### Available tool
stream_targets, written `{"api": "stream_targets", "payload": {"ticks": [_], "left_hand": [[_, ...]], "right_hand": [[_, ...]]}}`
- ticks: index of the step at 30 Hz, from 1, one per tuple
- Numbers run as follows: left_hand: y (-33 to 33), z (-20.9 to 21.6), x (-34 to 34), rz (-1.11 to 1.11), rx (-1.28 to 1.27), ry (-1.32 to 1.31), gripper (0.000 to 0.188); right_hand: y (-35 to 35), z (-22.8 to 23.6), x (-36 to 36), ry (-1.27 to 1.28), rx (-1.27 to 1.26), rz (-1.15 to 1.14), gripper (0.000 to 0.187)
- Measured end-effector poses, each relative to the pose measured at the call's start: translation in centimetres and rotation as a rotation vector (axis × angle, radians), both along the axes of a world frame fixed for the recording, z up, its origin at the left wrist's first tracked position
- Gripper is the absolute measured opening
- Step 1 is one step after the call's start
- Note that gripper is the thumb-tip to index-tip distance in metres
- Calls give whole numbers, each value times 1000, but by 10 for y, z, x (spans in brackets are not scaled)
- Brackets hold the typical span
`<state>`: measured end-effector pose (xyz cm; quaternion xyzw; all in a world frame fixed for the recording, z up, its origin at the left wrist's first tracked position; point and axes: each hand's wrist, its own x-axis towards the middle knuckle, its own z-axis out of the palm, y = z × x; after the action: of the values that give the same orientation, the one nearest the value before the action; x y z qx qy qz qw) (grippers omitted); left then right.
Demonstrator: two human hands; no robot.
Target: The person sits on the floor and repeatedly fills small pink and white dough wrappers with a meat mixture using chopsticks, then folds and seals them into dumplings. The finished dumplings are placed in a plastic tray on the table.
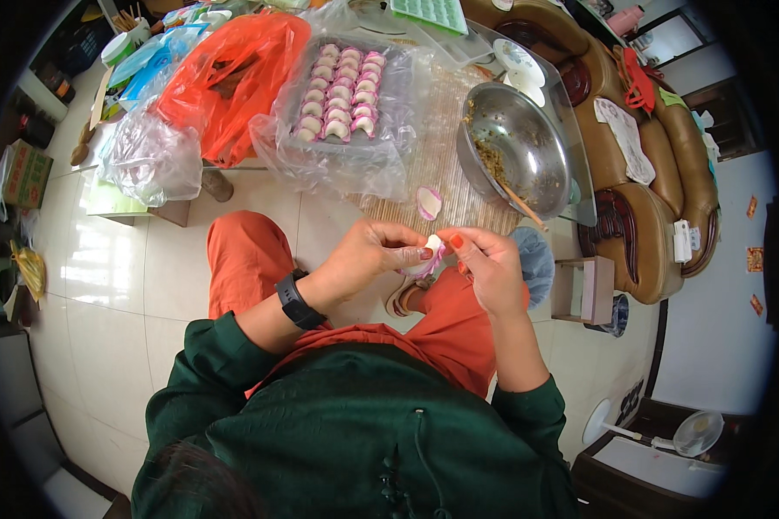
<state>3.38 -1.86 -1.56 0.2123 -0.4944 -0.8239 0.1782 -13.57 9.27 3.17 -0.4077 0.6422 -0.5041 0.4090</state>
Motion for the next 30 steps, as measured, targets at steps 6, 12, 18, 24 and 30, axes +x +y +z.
{"api": "stream_targets", "payload": {"ticks": [6,12,18,24,30], "left_hand": [[-1,-7,2,-75,12,-8,20],[-7,-6,7,-209,142,-80,17],[-8,-11,11,-267,163,-118,16],[-10,-5,12,-309,142,-226,16],[-8,-21,16,-380,290,-173,21]], "right_hand": [[-2,-4,0,-124,84,75,16],[4,-8,10,171,61,78,15],[-1,-11,-3,-215,257,145,15],[-11,-18,-8,-123,322,263,13],[-19,-19,3,226,383,404,11]]}}
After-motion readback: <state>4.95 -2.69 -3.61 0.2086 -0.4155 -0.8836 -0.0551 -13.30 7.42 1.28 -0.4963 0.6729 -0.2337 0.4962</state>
